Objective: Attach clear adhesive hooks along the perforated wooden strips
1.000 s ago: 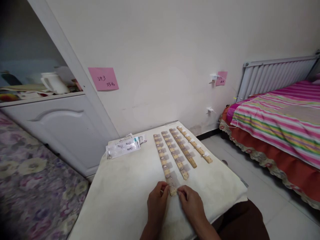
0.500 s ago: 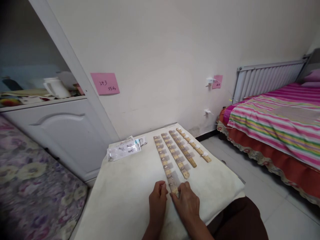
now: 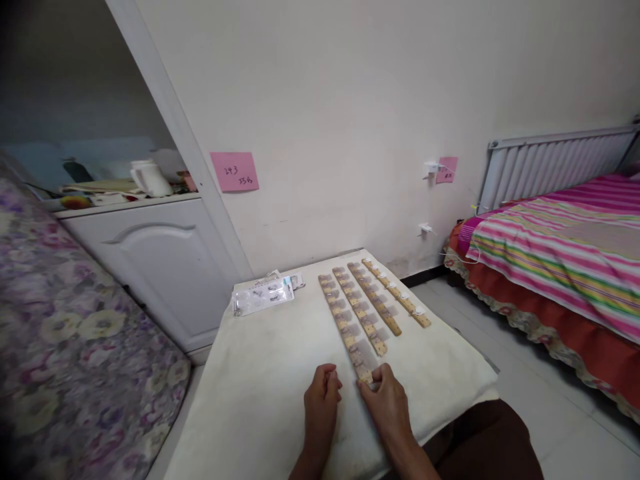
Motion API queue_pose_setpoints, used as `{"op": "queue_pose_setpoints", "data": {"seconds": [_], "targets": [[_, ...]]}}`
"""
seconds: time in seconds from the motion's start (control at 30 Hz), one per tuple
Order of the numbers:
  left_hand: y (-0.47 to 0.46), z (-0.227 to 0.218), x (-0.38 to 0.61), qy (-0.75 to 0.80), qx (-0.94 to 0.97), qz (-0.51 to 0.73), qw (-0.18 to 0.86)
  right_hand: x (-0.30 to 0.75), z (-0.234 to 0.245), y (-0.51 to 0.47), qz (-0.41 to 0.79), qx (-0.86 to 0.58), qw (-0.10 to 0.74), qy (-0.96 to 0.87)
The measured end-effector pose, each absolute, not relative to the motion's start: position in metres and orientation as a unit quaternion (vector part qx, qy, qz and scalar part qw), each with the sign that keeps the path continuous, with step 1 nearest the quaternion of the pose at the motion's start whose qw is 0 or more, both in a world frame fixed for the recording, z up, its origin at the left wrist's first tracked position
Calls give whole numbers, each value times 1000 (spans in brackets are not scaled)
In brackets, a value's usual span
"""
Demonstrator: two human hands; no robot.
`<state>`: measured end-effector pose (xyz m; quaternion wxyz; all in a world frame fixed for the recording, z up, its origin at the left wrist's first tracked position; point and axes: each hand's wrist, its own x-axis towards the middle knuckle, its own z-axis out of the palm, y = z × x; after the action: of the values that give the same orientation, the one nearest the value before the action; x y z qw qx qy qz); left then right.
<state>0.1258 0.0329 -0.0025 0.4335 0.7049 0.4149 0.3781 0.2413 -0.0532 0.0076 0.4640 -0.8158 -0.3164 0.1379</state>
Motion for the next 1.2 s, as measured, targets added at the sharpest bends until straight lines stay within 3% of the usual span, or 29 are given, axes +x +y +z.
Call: {"op": "queue_pose_setpoints", "data": {"seconds": [0.2,0.37,0.77,1.2], "targets": [[30,-3,123,404,703,385,440,244,1,-48,282,-704,624,-190],[27,-3,121,399,698,389,449,241,0,-50,412,-594,685,-88],[22,0,102,423,634,430,484,227,9,-49,569,-483,661,-78],[-33,2,55,389,596,376,594,158,-10,-86,608,-455,610,-225]]}}
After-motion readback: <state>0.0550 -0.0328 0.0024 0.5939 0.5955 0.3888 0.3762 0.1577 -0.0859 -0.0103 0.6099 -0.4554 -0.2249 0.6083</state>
